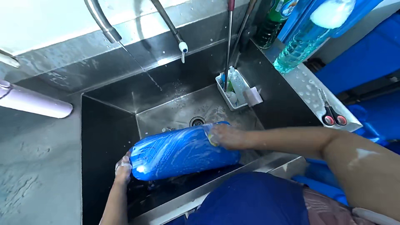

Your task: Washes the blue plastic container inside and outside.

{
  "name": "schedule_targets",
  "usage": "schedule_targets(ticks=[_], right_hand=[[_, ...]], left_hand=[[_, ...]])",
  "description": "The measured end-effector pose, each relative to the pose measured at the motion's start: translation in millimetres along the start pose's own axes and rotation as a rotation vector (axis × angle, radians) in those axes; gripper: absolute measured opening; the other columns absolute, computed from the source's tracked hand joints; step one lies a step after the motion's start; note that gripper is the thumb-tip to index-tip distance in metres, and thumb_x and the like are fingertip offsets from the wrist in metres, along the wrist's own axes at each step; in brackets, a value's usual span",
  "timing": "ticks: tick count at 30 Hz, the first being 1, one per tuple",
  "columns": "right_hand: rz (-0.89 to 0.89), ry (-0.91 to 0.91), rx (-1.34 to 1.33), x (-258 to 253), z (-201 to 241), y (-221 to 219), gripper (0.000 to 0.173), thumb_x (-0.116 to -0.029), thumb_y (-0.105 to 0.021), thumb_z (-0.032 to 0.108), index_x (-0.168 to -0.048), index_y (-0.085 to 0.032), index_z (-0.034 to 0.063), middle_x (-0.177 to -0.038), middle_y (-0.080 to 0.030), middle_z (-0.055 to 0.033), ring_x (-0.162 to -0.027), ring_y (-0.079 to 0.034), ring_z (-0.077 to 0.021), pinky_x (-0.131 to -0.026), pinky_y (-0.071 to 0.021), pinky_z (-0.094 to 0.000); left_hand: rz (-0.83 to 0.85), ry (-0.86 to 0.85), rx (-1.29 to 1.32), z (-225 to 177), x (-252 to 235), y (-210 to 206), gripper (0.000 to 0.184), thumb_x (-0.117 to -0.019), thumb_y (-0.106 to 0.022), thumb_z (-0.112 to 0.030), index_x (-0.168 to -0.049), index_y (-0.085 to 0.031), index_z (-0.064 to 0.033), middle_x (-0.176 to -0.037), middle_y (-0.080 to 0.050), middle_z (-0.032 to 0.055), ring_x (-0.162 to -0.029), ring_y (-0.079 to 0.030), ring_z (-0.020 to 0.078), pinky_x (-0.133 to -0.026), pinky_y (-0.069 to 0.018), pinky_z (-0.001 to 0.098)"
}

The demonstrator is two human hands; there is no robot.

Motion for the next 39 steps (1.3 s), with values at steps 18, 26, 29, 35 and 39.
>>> schedule_targets(ticks=[18,26,29,35,39], right_hand=[[-0.424,-0.43,-0.307,37.0,-58.2,10.2,0.028,-0.0964,-0.063,0.003,-0.122,-0.068,-0.008,-0.141,-0.053,-0.0298,-0.13,-0.052,-0.0449,-0.11,-0.0417,-0.0564],[-0.178,-0.513,-0.106,13.2,-46.4,25.5,0.031,-0.1002,-0.064,0.013,-0.126,-0.065,-0.0038,-0.127,-0.064,-0.0265,-0.122,-0.059,-0.0454,-0.104,-0.0432,-0.0629],[-0.042,-0.173,0.028,-27.9,-21.0,-7.2,0.032,-0.0897,-0.067,-0.006,-0.122,-0.068,-0.0041,-0.127,-0.064,-0.0275,-0.124,-0.057,-0.0472,-0.108,-0.0405,-0.0634],[0.026,0.042,-0.161,-11.3,10.9,38.4,0.02,-0.0936,-0.064,-0.006,-0.113,-0.068,-0.0119,-0.112,-0.068,-0.0296,-0.11,-0.064,-0.0439,-0.101,-0.0456,-0.0563],[-0.359,0.102,-0.296,-93.2,18.1,51.1,0.047,-0.0919,-0.076,0.03,-0.131,-0.067,0.004,-0.138,-0.062,-0.0186,-0.131,-0.056,-0.0332,-0.113,-0.0413,-0.0527]], left_hand=[[0.109,-0.067,0.044,3.5,-7.1,5.0,0.051,-0.1131,-0.025,-0.026,-0.139,-0.052,0.0091,-0.14,-0.056,0.0278,-0.128,-0.057,0.0268,-0.109,-0.0431,0.0438],[0.204,-0.063,0.09,5.3,-9.5,12.6,0.05,-0.1134,-0.024,-0.026,-0.144,-0.047,0.0078,-0.141,-0.055,0.0249,-0.125,-0.057,0.0226,-0.107,-0.0448,0.0406],[0.296,-0.043,0.216,7.7,-8.7,9.7,0.049,-0.1131,-0.019,-0.025,-0.144,-0.045,0.002,-0.129,-0.061,0.0121,-0.108,-0.062,0.0085,-0.094,-0.0515,0.0298],[0.208,0.145,0.465,8.1,18.9,7.3,0.044,-0.1132,-0.022,-0.027,-0.137,-0.049,-0.0021,-0.107,-0.066,0.0028,-0.091,-0.066,0.0056,-0.08,-0.0564,0.0279],[0.228,0.297,0.608,-88.7,33.4,-12.4,0.034,-0.1123,-0.029,-0.029,-0.111,-0.057,-0.0103,-0.086,-0.068,0.0002,-0.078,-0.069,0.0096,-0.067,-0.0594,0.0308]])
Point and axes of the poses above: each hand's wrist, its own x-axis away from the middle knuckle, its own y-axis out of the back of the hand, z = x × y, the point moved 4 cm from there along -x, towards the middle knuckle
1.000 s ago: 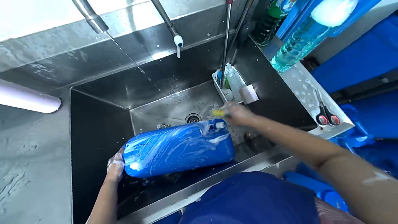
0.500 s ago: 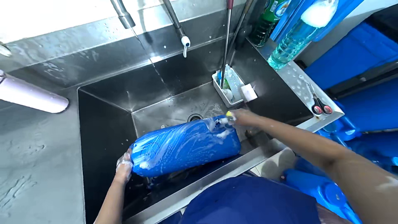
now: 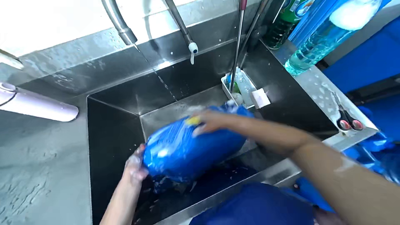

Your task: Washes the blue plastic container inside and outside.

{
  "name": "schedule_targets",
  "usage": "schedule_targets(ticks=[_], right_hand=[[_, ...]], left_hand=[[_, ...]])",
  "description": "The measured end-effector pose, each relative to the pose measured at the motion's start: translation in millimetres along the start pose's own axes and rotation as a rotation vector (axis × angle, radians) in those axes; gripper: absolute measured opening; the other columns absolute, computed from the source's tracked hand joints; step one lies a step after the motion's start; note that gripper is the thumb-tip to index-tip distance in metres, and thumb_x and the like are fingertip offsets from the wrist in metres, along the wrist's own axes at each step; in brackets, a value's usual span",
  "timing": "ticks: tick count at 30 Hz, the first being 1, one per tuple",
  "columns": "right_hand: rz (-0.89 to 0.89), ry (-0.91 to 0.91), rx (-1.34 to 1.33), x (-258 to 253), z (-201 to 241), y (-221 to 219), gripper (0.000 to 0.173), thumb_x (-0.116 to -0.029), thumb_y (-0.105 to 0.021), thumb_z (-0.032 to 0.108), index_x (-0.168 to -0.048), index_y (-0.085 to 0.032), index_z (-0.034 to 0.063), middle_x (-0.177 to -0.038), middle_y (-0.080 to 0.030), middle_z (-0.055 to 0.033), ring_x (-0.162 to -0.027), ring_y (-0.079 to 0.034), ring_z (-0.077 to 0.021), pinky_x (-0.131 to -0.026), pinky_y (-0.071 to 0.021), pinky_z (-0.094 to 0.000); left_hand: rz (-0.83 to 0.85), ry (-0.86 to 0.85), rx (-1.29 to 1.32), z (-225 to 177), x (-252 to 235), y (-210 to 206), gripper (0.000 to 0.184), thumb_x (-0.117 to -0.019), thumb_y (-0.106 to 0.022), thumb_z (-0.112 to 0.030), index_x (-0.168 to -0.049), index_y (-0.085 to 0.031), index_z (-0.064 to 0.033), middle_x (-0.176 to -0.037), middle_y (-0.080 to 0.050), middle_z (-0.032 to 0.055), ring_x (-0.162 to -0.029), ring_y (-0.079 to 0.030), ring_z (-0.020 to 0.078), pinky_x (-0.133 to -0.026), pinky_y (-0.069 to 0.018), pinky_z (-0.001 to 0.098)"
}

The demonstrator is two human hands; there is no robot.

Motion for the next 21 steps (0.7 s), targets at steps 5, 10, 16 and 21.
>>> schedule_targets(ticks=[5,10,16,21], right_hand=[[-0.522,0.258,0.255,-36.4,23.0,-19.6,0.028,-0.0934,-0.068,0.019,-0.117,-0.076,0.0068,-0.119,-0.075,-0.0115,-0.118,-0.068,-0.0295,-0.104,-0.0521,-0.0479],[-0.547,-0.351,0.095,-43.3,-178.1,14.0,0.047,-0.1075,-0.045,0.027,-0.149,-0.051,0.0063,-0.15,-0.052,-0.023,-0.141,-0.047,-0.0443,-0.112,-0.0362,-0.068],[-0.265,-0.128,-0.297,-46.8,-76.8,-44.2,0.035,-0.0934,-0.067,0.013,-0.12,-0.069,-0.01,-0.13,-0.066,-0.025,-0.128,-0.06,-0.0374,-0.112,-0.0433,-0.0507],[-0.084,-0.594,-0.166,-49.1,-235.5,-19.7,0.049,-0.1102,-0.044,0.028,-0.151,-0.044,0.0007,-0.146,-0.054,-0.026,-0.138,-0.05,-0.0418,-0.114,-0.0356,-0.0615]], left_hand=[[-0.084,-0.034,-0.041,-53.5,-13.0,-47.8,0.026,-0.1107,-0.035,-0.021,-0.107,-0.057,-0.0081,-0.079,-0.064,0.0011,-0.067,-0.065,0.0085,-0.058,-0.0554,0.026],[-0.3,-0.071,0.028,-32.1,-64.5,-26.0,0.024,-0.1099,-0.035,-0.021,-0.1,-0.053,-0.0091,-0.074,-0.057,0.0008,-0.06,-0.058,0.0083,-0.052,-0.0505,0.0252],[-0.117,-0.374,-0.196,17.2,-28.1,-36.7,0.036,-0.0957,-0.05,-0.004,-0.13,-0.044,0.0056,-0.094,-0.065,-0.0024,-0.08,-0.068,0.0008,-0.074,-0.0598,0.0232],[0.023,-0.428,-0.329,61.6,-33.1,-16.6,0.032,-0.0945,-0.057,-0.027,-0.109,-0.053,0.0017,-0.077,-0.064,-0.0192,-0.074,-0.063,-0.0121,-0.074,-0.0553,0.0127]])
Point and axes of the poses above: each hand's wrist, its own x-axis away from the middle knuckle, its own y-axis out of the back of the hand, z = x × y, the point moved 4 cm from there along -x, towards the middle knuckle
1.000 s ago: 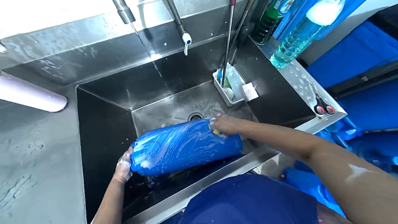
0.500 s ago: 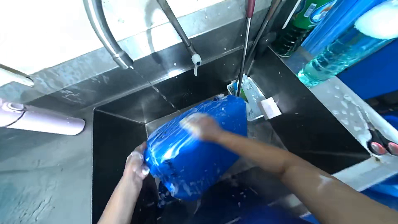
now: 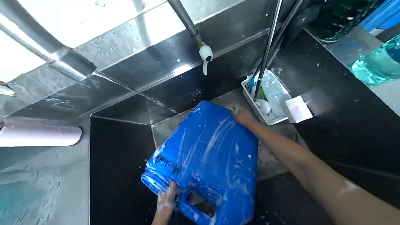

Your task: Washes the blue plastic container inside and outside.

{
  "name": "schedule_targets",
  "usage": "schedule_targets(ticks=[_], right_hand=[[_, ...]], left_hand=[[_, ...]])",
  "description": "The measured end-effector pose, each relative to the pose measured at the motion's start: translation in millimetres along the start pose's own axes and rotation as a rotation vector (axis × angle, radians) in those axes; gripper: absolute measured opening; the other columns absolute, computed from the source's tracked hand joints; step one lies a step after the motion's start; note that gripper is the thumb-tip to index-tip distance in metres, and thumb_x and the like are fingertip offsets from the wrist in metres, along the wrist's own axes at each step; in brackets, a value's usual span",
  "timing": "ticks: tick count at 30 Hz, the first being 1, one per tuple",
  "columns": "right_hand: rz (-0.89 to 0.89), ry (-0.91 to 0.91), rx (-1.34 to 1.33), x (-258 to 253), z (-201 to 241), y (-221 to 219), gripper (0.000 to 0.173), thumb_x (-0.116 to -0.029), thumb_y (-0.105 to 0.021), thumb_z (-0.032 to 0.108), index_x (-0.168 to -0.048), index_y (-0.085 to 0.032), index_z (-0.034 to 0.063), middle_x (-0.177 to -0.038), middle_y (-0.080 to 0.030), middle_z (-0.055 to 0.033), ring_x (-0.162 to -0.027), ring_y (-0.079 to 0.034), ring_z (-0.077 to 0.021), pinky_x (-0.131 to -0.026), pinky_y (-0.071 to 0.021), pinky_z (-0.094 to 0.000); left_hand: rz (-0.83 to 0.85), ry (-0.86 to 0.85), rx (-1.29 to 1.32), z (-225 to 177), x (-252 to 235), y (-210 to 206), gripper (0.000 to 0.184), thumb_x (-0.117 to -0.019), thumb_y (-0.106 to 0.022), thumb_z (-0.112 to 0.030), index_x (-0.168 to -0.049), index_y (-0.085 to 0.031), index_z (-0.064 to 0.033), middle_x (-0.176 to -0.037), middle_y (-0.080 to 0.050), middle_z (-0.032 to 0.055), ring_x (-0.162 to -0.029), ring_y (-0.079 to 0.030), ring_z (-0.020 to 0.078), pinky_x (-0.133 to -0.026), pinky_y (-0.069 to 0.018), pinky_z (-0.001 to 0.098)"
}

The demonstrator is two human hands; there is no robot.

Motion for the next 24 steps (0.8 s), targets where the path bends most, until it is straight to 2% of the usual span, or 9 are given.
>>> schedule_targets(ticks=[2,4,5,6,8,11,13,18,24], right_hand=[[-0.039,0.416,0.048,60.6,91.2,-46.6,0.045,-0.1032,-0.054,0.022,-0.143,-0.057,-0.0004,-0.147,-0.056,-0.021,-0.143,-0.046,-0.036,-0.119,-0.0331,-0.0561],[-0.054,0.916,-0.004,123.4,189.1,-86.2,0.035,-0.0933,-0.068,0.021,-0.123,-0.073,0.0037,-0.136,-0.066,-0.0176,-0.137,-0.053,-0.0391,-0.112,-0.0403,-0.06],[0.017,1.029,-0.026,129.5,213.5,-92.1,0.033,-0.0931,-0.07,0.019,-0.124,-0.074,0.0085,-0.139,-0.065,-0.0135,-0.138,-0.051,-0.0403,-0.112,-0.0383,-0.0626],[0.014,1.037,-0.033,112.3,218.4,-88.6,0.032,-0.0925,-0.071,0.018,-0.121,-0.075,0.0047,-0.134,-0.067,-0.0153,-0.134,-0.055,-0.0386,-0.108,-0.0427,-0.0607],[0.051,0.706,-0.052,28.4,164.4,-56.3,0.035,-0.1002,-0.061,0.017,-0.128,-0.067,-0.0032,-0.134,-0.065,-0.0222,-0.132,-0.057,-0.0358,-0.113,-0.0415,-0.0542],[0.16,0.143,-0.071,-53.5,31.6,-11.9,0.045,-0.1126,-0.039,0.023,-0.147,-0.048,-0.0046,-0.151,-0.049,-0.028,-0.144,-0.044,-0.0417,-0.12,-0.0299,-0.0576],[0.057,0.178,-0.011,-16.3,23.0,-21.3,0.043,-0.1112,-0.04,0.023,-0.143,-0.054,-0.0021,-0.147,-0.054,-0.0254,-0.141,-0.047,-0.0412,-0.116,-0.0328,-0.0623],[-0.203,0.71,-0.064,175.2,86.2,-66.2,0.024,-0.0977,-0.062,0.019,-0.113,-0.075,0.0067,-0.126,-0.071,-0.0139,-0.127,-0.062,-0.0332,-0.105,-0.0477,-0.056],[-0.094,-0.276,-0.42,-4.8,-72.1,29.6,0.047,-0.1111,-0.045,0.026,-0.139,-0.052,-0.0104,-0.143,-0.052,-0.0333,-0.137,-0.049,-0.0423,-0.116,-0.0344,-0.0531]], left_hand=[[-0.01,0.103,-0.091,-12.2,-2.7,0.2,0.031,-0.0953,-0.051,-0.019,-0.111,-0.051,0.0069,-0.078,-0.061,-0.0128,-0.074,-0.062,-0.0112,-0.074,-0.0538,0.0119],[0.075,0.182,-0.312,-33.1,2.5,3.9,0.031,-0.1005,-0.046,-0.004,-0.121,-0.049,0.0195,-0.098,-0.063,0.0086,-0.09,-0.061,0.0005,-0.088,-0.0493,0.0194],[0.133,0.148,-0.387,-38.4,6.3,8.1,0.034,-0.098,-0.049,0.005,-0.123,-0.051,0.027,-0.11,-0.068,0.0237,-0.102,-0.064,0.0132,-0.097,-0.048,0.0307],[0.168,0.134,-0.408,-41.1,9.2,11.0,0.032,-0.0995,-0.047,0.002,-0.123,-0.051,0.024,-0.108,-0.068,0.0213,-0.1,-0.063,0.0119,-0.096,-0.0487,0.0303],[0.182,0.012,-0.347,-28.0,13.2,19.2,0.031,-0.1,-0.047,-0.015,-0.117,-0.052,0.0106,-0.095,-0.071,0.0012,-0.089,-0.066,-0.0069,-0.087,-0.0549,0.0165],[0.226,-0.132,-0.396,13.4,19.4,30.1,0.051,-0.1006,-0.048,-0.024,-0.116,-0.055,0.024,-0.099,-0.068,0.0176,-0.094,-0.062,-0.0008,-0.092,-0.0497,0.0201],[0.195,-0.172,-0.373,25.9,16.1,29.7,0.057,-0.1004,-0.048,-0.03,-0.115,-0.053,0.0249,-0.098,-0.068,0.0163,-0.093,-0.061,-0.0047,-0.091,-0.0487,0.0164],[0.194,-0.17,-0.308,31.4,15.0,31.2,0.072,-0.1008,-0.052,-0.047,-0.111,-0.054,0.0239,-0.095,-0.069,0.0071,-0.093,-0.06,-0.0114,-0.089,-0.0496,0.014],[0.005,-0.051,-0.027,24.2,5.3,21.2,0.036,-0.0967,-0.056,-0.035,-0.105,-0.055,-0.0004,-0.077,-0.066,-0.021,-0.076,-0.064,-0.013,-0.077,-0.0553,0.0125]])
Point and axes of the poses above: each hand's wrist, its own x-axis away from the middle knuckle, its own y-axis out of the back of the hand, z = x × y, the point moved 4 cm from there along -x, towards the middle knuckle
